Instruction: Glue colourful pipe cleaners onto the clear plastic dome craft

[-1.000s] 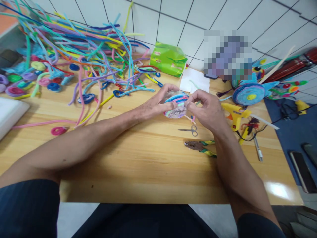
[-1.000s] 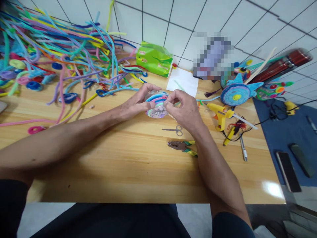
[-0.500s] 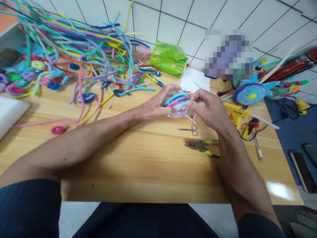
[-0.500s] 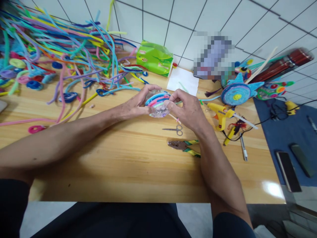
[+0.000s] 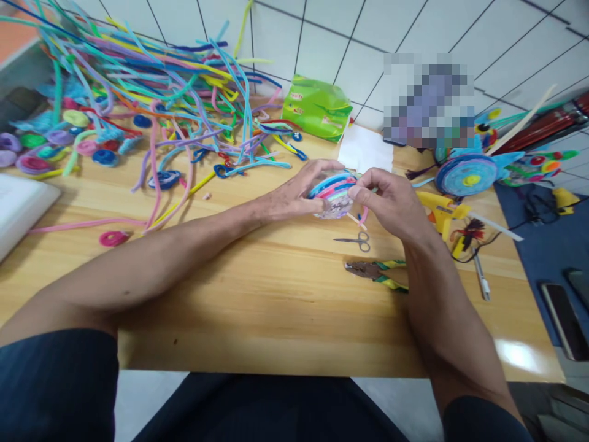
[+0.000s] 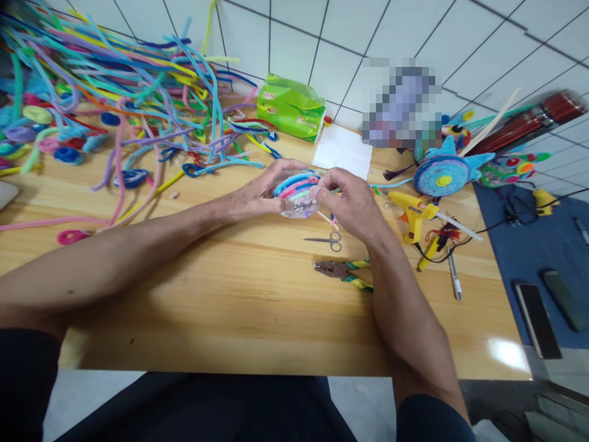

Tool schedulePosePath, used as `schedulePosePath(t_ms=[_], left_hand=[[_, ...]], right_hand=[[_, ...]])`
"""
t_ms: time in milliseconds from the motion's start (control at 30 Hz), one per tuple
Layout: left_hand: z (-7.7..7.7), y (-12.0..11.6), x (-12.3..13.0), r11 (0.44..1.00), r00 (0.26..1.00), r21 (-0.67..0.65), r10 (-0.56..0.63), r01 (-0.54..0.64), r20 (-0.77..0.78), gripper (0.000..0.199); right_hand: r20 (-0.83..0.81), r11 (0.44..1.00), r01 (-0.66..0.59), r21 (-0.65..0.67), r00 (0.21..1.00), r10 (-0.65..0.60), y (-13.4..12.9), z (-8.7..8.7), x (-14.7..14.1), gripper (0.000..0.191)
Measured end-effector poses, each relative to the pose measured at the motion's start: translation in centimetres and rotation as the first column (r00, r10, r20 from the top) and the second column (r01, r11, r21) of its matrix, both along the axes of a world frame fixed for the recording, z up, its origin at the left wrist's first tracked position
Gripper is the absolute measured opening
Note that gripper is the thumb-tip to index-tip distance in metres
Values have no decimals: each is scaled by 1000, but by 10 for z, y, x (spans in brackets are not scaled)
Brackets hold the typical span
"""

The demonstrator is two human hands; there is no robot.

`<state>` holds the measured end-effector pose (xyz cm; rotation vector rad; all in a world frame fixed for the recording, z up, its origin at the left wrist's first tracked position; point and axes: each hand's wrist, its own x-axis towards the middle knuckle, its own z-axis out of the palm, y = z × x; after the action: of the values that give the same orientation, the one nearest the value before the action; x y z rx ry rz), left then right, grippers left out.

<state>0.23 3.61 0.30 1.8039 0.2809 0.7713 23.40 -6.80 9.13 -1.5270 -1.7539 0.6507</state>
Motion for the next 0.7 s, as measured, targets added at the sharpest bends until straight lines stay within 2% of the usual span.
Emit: schedulePosePath(t_ms=[233,500,700], left_hand=[[0,1,0,1000,1000,-13,-5,6,12,84],[1,2,1,996,997,-49,-73,75,39,92],[2,1,0,999,999,-26,-37,37,7,88]], right_hand=[[13,1000,-16,-4,1000,16,0,1,1,20],[34,999,-33,-25,999,34,0,3,4,18],[28,999,-42,-19,999,42,0,4,3,15]])
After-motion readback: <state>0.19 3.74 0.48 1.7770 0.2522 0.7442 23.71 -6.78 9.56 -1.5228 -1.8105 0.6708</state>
